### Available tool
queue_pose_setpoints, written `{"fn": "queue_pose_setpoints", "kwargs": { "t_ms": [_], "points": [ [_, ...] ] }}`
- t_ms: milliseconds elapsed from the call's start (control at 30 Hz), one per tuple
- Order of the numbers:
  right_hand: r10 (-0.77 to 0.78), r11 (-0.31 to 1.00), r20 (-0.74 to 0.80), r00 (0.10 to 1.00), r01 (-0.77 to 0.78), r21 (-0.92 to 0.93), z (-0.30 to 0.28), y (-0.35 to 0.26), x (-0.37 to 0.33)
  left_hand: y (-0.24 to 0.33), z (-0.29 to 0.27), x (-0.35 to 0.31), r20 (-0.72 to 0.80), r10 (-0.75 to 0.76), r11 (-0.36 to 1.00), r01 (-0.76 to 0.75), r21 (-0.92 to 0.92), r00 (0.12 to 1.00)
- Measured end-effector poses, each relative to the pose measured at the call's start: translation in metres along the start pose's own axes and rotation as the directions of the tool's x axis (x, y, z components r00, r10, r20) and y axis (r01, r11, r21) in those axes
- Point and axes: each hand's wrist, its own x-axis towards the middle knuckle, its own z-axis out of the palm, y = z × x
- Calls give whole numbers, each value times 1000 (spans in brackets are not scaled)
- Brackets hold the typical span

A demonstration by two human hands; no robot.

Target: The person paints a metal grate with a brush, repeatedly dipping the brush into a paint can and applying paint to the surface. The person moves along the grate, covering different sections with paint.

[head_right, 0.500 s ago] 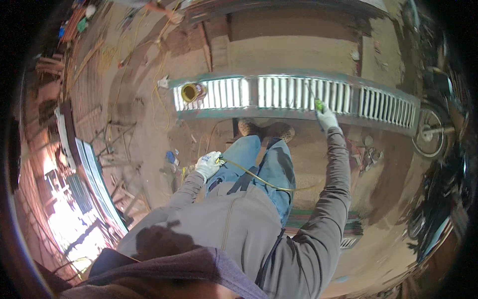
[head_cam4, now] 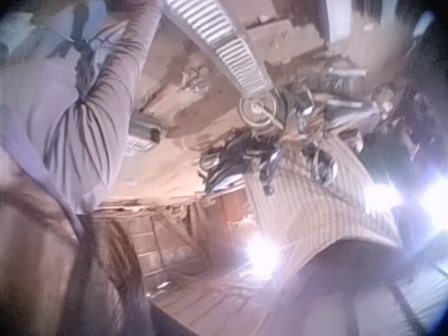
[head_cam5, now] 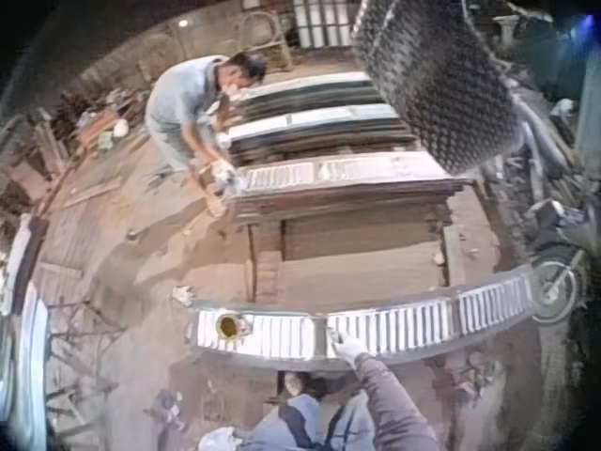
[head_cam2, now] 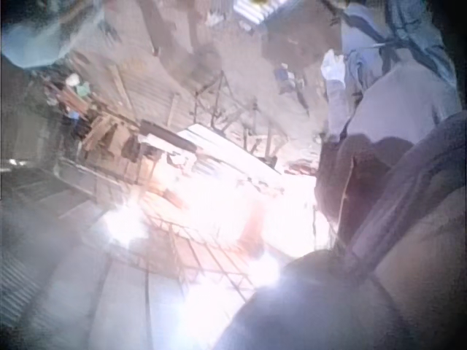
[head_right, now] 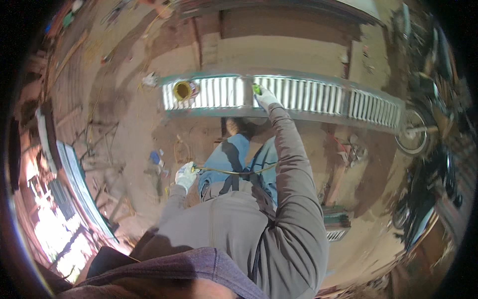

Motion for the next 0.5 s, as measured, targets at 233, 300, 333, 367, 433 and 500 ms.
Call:
{"fn": "queue_pose_setpoints", "kwargs": {
  "t_ms": [233,300,333,367,433,500],
  "points": [
    [255,962,-496,830,-269,46,-305,301,-31,147,1,31,61,152,987,-148,-60,987],
    [316,927,-593,741,-374,27,-385,337,-59,188,29,38,-80,274,957,-280,-74,958],
    [453,880,-524,721,-454,138,-372,338,-65,192,26,29,-85,271,962,-274,-18,959],
    [438,879,-565,699,-466,104,-409,361,-85,222,34,32,-91,330,942,-333,-24,940],
    [383,865,-682,624,-501,28,-481,386,-125,274,50,32,-99,407,909,-413,-52,908],
    [370,856,-724,582,-516,23,-521,408,-157,314,56,26,-99,445,890,-452,-67,890]
  ]
}}
